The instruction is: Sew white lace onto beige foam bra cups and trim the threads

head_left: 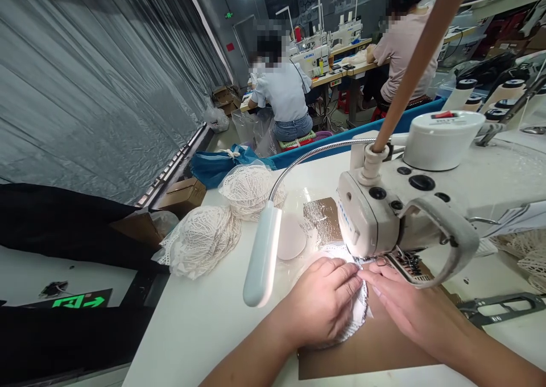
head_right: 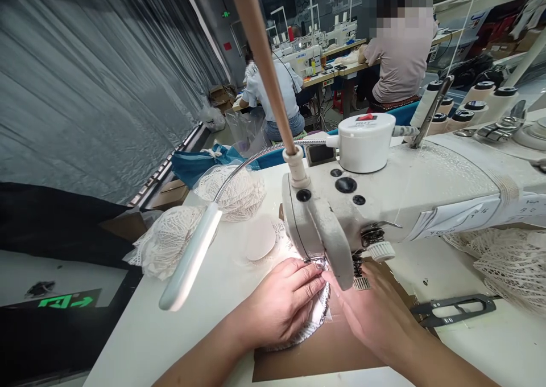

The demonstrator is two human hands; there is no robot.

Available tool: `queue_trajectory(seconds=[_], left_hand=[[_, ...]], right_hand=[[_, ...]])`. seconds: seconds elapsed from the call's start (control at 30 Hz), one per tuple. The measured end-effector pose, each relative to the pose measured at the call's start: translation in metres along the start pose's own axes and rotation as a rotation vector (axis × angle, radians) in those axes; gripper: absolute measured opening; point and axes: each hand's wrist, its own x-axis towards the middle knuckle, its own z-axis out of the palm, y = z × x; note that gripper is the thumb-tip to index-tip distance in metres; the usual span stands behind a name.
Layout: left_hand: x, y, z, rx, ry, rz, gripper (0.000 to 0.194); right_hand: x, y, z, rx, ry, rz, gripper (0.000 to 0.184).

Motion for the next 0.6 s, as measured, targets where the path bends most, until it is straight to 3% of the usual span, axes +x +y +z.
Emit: queue_trajectory(seconds=[0.13, 0.3, 0.37, 0.47, 0.6], left_hand=[[-0.003, -0.003, 0.003, -0.009, 0.021, -0.011, 0.041], [-0.004, -0.003, -0.002, 0.004, 0.071, -0.062, 0.038], [-0.006, -0.003, -0.008, 0.036, 0.139, -0.177, 0.035], [-0.01, -0.002, -0.02, 0.089, 0.169, -0.474, 0.031], [-0.012, -0.004, -0.033, -0.108, 0.001, -0.837, 0.024]], right_hand=[[0.001, 0.001, 0.001, -0.016, 0.023, -0.004, 0.048], [0.009, -0.004, -0.018, 0.045, -0.023, -0.035, 0.043], [0.01, -0.007, -0.025, 0.133, -0.073, -0.065, 0.041], [0.011, -0.011, -0.032, 0.262, -0.191, -0.122, 0.034], [0.011, -0.014, -0.034, 0.295, -0.215, -0.167, 0.026]])
